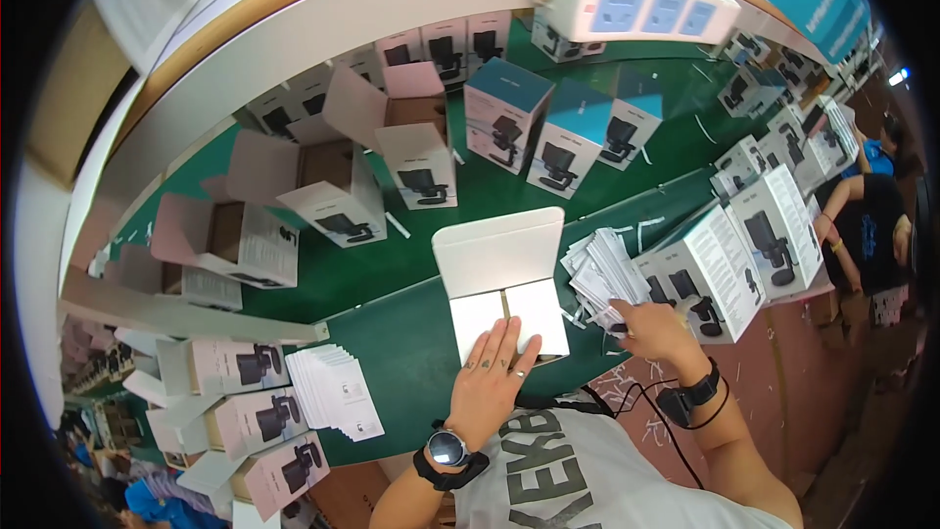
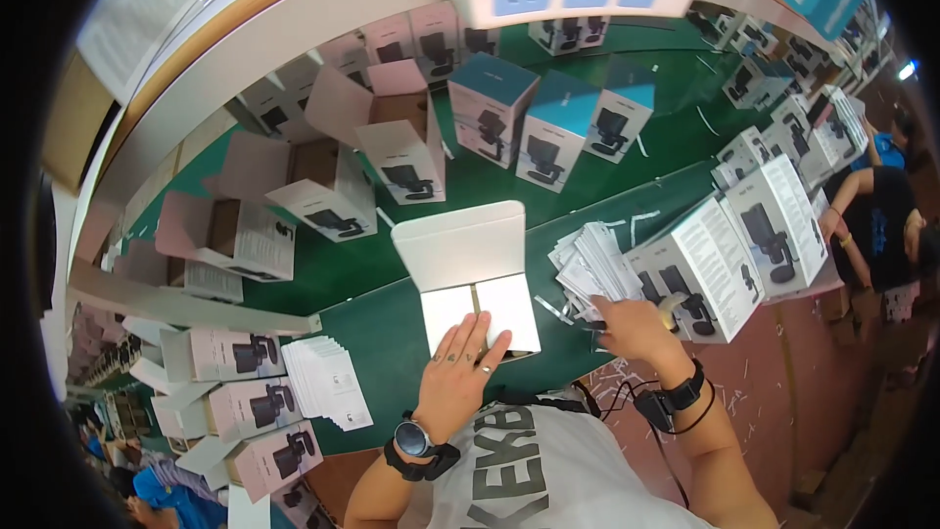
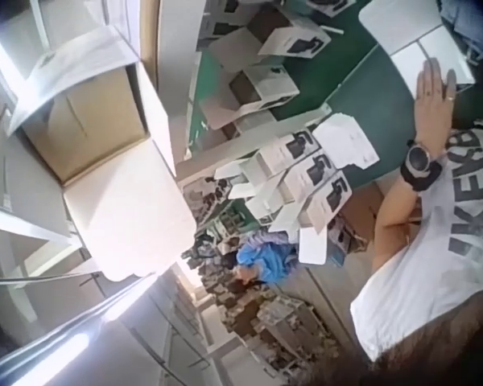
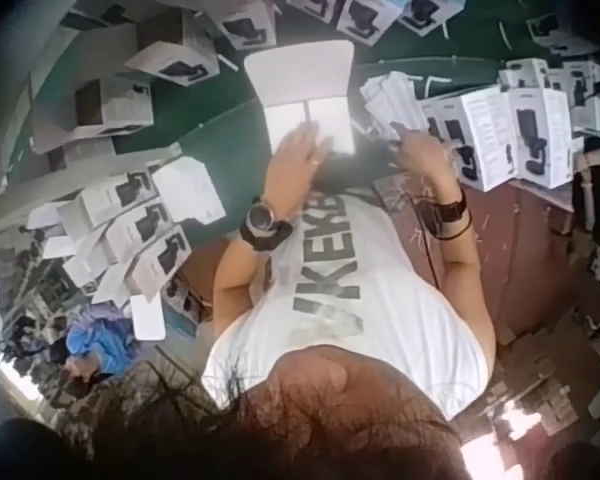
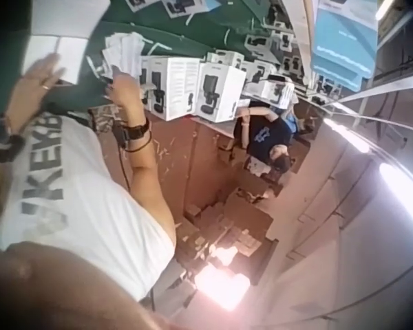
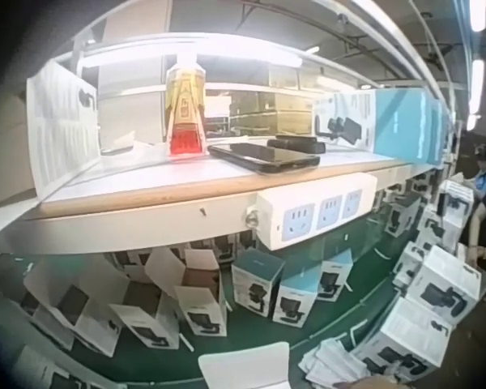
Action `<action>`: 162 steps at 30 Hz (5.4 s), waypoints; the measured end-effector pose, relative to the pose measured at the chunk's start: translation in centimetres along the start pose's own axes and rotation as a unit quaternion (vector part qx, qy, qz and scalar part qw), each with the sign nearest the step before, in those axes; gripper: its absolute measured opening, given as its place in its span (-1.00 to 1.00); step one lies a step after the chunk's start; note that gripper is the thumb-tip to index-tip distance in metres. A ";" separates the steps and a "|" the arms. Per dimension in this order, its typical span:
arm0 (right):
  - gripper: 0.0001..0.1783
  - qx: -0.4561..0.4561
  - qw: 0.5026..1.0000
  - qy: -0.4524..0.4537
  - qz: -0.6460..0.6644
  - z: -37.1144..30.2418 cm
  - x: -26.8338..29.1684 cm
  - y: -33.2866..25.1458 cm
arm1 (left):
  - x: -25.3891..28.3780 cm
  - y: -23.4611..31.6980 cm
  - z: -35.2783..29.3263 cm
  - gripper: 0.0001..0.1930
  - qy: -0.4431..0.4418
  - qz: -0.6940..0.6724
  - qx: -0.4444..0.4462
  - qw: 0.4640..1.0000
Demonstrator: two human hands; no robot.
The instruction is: The person places a manual into a white box, tapes it shut, and slides a blue sleeve over it before placing it on a shelf. This process is then repeated for several more units.
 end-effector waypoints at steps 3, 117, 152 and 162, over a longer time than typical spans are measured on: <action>-0.12 0.014 0.905 0.089 0.416 2.6 5.4 -4.0 | 0.3 -0.1 -0.2 -0.40 -0.024 -0.007 0.000 1.000; -0.61 0.044 0.885 0.319 0.337 36.7 3.4 -6.4 | 10.4 -40.9 -1.1 0.05 0.108 0.006 0.457 0.883; -0.42 -0.062 0.837 0.125 0.530 10.9 -6.1 -11.7 | 0.4 -29.4 -43.0 -0.39 0.373 -0.165 0.603 0.686; -0.47 -0.019 0.798 0.053 0.600 3.0 -5.4 -17.5 | 20.9 -9.2 -11.5 -0.08 0.473 -0.554 0.004 0.685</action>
Point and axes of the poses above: each hand's wrist, its own z-axis towards the middle knuckle, its own x-axis out of the back of the hand, y = z × x, the point moved 9 cm from there along z, towards the middle knuckle
